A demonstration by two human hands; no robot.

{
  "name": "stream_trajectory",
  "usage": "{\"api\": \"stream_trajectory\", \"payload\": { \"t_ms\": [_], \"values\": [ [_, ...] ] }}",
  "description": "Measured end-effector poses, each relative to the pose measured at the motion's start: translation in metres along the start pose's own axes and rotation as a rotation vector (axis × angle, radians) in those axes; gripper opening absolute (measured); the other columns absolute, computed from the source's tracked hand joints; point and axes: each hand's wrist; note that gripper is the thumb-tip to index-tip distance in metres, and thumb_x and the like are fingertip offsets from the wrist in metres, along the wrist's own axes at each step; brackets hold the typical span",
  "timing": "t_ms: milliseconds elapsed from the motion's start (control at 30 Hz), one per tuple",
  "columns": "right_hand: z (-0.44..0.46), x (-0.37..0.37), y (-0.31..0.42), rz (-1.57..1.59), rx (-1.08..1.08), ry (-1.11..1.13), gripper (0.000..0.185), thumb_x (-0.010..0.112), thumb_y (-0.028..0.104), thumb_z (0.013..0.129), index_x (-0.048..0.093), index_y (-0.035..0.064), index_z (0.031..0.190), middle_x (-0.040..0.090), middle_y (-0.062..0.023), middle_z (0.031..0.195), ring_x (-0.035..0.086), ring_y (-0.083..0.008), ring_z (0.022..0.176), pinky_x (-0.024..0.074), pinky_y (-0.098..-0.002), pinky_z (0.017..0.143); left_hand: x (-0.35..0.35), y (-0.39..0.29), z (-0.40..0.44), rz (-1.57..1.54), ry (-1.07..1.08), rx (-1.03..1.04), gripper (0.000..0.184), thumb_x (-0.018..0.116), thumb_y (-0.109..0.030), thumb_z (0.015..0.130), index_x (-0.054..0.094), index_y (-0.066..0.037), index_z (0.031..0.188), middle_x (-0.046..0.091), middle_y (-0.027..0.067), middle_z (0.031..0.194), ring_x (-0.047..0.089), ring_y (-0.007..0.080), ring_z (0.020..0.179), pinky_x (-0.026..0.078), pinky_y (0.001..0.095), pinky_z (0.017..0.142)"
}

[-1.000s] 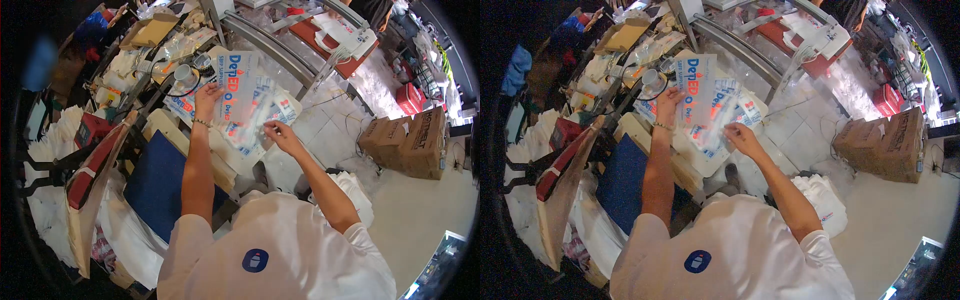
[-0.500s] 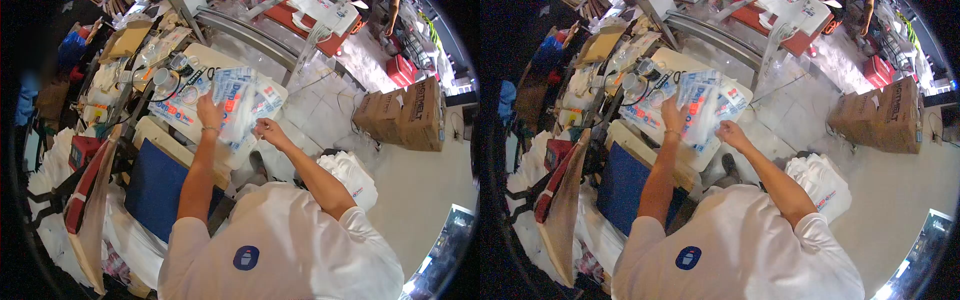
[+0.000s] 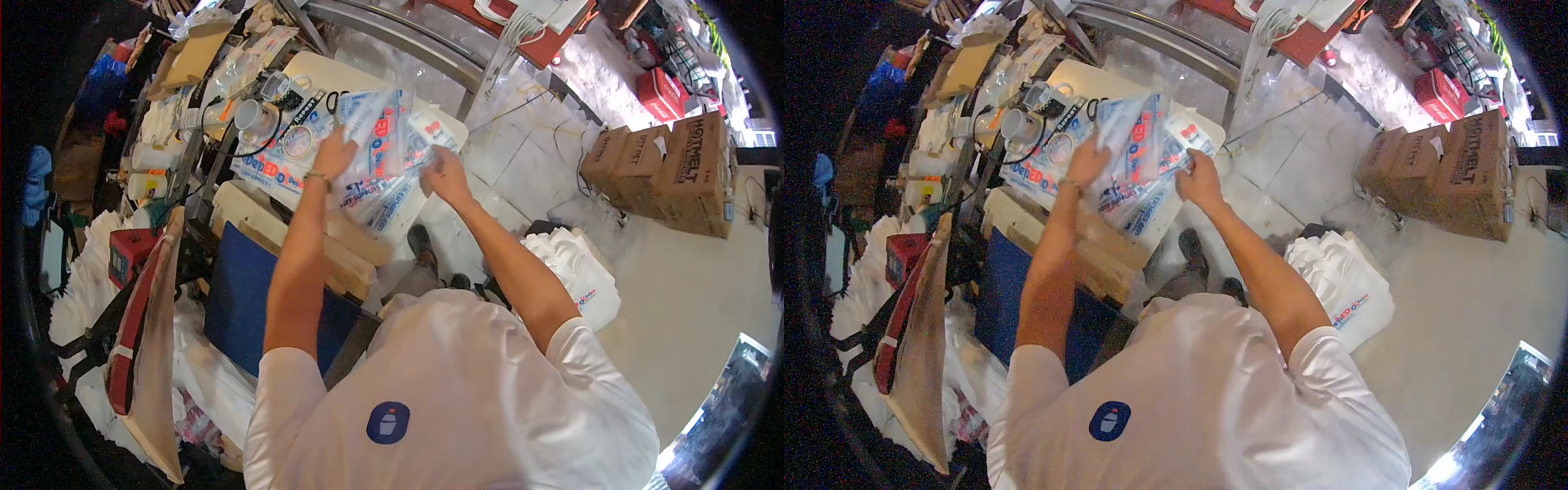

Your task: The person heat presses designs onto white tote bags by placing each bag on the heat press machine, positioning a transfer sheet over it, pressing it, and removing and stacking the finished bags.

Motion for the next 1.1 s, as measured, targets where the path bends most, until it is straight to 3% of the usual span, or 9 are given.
{"api": "stream_trajectory", "payload": {
  "t_ms": [133,433,533,600,667,733,833,933,1100],
  "values": [
    [0.007,-0.004,0.025,-0.169,-0.091,-0.145,0.062,0.076,0.024,0.07,0.056,-0.0028,0.122,0.053,-0.0178,0.103,0.058,-0.0327,0.09,0.05,-0.0416,0.08,-0.045,-0.004,0.002,-0.162,0.122,-0.138,0.052,0.057,-0.022,0.085,0.05,0.001,0.131,0.065,0.0247,0.108,0.066,0.0334,0.092,0.051,0.0392,0.082],
    [0.009,0.003,0.033,-0.335,-0.209,-0.276,0.059,0.081,0.031,0.066,0.06,0.002,0.113,0.053,-0.0187,0.104,0.054,-0.0374,0.096,0.0467,-0.0443,0.084,-0.039,0.03,-0.009,-0.331,-0.047,-0.084,0.045,0.058,-0.017,0.085,0.053,-0.001,0.126,0.064,0.0223,0.108,0.064,0.0271,0.091,0.049,0.0336,0.082],
    [0.006,0.003,0.035,-0.355,-0.177,-0.232,0.055,0.083,0.029,0.063,0.063,0.0026,0.108,0.053,-0.0164,0.105,0.053,-0.0359,0.097,0.0439,-0.0439,0.084,-0.048,0.008,-0.013,-0.365,-0.018,-0.075,0.048,0.056,-0.016,0.085,0.048,-0.002,0.131,0.064,0.0243,0.109,0.064,0.0309,0.094,0.049,0.0358,0.083],
    [0.001,0.002,0.041,-0.444,-0.235,-0.22,0.048,0.083,0.028,0.065,0.066,0.0027,0.102,0.053,-0.0174,0.102,0.053,-0.0374,0.095,0.0455,-0.0442,0.081,-0.047,-0.027,-0.016,-0.254,-0.057,-0.305,0.055,0.055,-0.013,0.085,0.042,-0.008,0.138,0.064,0.027,0.107,0.064,0.0366,0.097,0.05,0.0417,0.083],
    [-0.003,0.004,0.049,-0.461,-0.224,-0.255,0.046,0.083,0.028,0.065,0.066,0.0032,0.1,0.054,-0.0173,0.101,0.054,-0.0372,0.094,0.0456,-0.0443,0.08,-0.033,-0.055,-0.016,-0.201,0.165,-0.315,0.061,0.052,-0.015,0.087,0.034,-0.016,0.145,0.059,0.0302,0.115,0.062,0.0403,0.099,0.05,0.0473,0.083],
    [-0.001,0.007,0.049,-0.474,-0.216,-0.294,0.043,0.082,0.028,0.066,0.067,0.0038,0.098,0.055,-0.0172,0.1,0.054,-0.0369,0.094,0.0458,-0.0444,0.078,0.033,-0.04,-0.018,-0.077,-0.064,0.285,0.064,0.053,-0.019,0.087,0.031,-0.021,0.147,0.052,0.0332,0.123,0.063,0.0418,0.094,0.052,0.0495,0.079],
    [0.013,0.021,0.024,-0.378,-0.184,-0.25,0.042,0.08,0.025,0.066,0.066,0.0054,0.101,0.056,-0.0137,0.097,0.054,-0.0326,0.096,0.0439,-0.0441,0.08,0.046,-0.101,-0.03,0.375,0.191,-0.061,0.068,0.058,-0.027,0.085,0.031,-0.023,0.148,0.047,0.0335,0.129,0.063,0.0437,0.092,0.053,0.0505,0.078],
    [0.019,0.021,0.023,-0.322,-0.15,-0.237,0.036,0.078,0.02,0.071,0.065,0.0035,0.1,0.061,-0.014,0.09,0.059,-0.0322,0.09,0.047,-0.04,0.077,0.064,-0.102,-0.031,0.539,-0.011,-0.039,0.07,0.062,-0.036,0.083,0.034,-0.02,0.145,0.049,0.0324,0.125,0.064,0.0447,0.091,0.053,0.0508,0.076],
    [0.018,0.013,0.031,0.088,0.178,0.01,0.024,0.067,0.009,0.081,0.064,0.0002,0.103,0.069,-0.0112,0.086,0.066,-0.0232,0.08,0.0511,-0.0304,0.073,0.039,-0.094,-0.019,0.293,0.193,-0.086,0.076,0.065,-0.045,0.079,0.035,-0.011,0.141,0.047,0.0334,0.128,0.06,0.0453,0.106,0.052,0.0508,0.083]
  ]
}}
Point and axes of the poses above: each hand's wrist, its own z-axis towards the middle knuckle, its own x-axis out of the palm, y = z × x
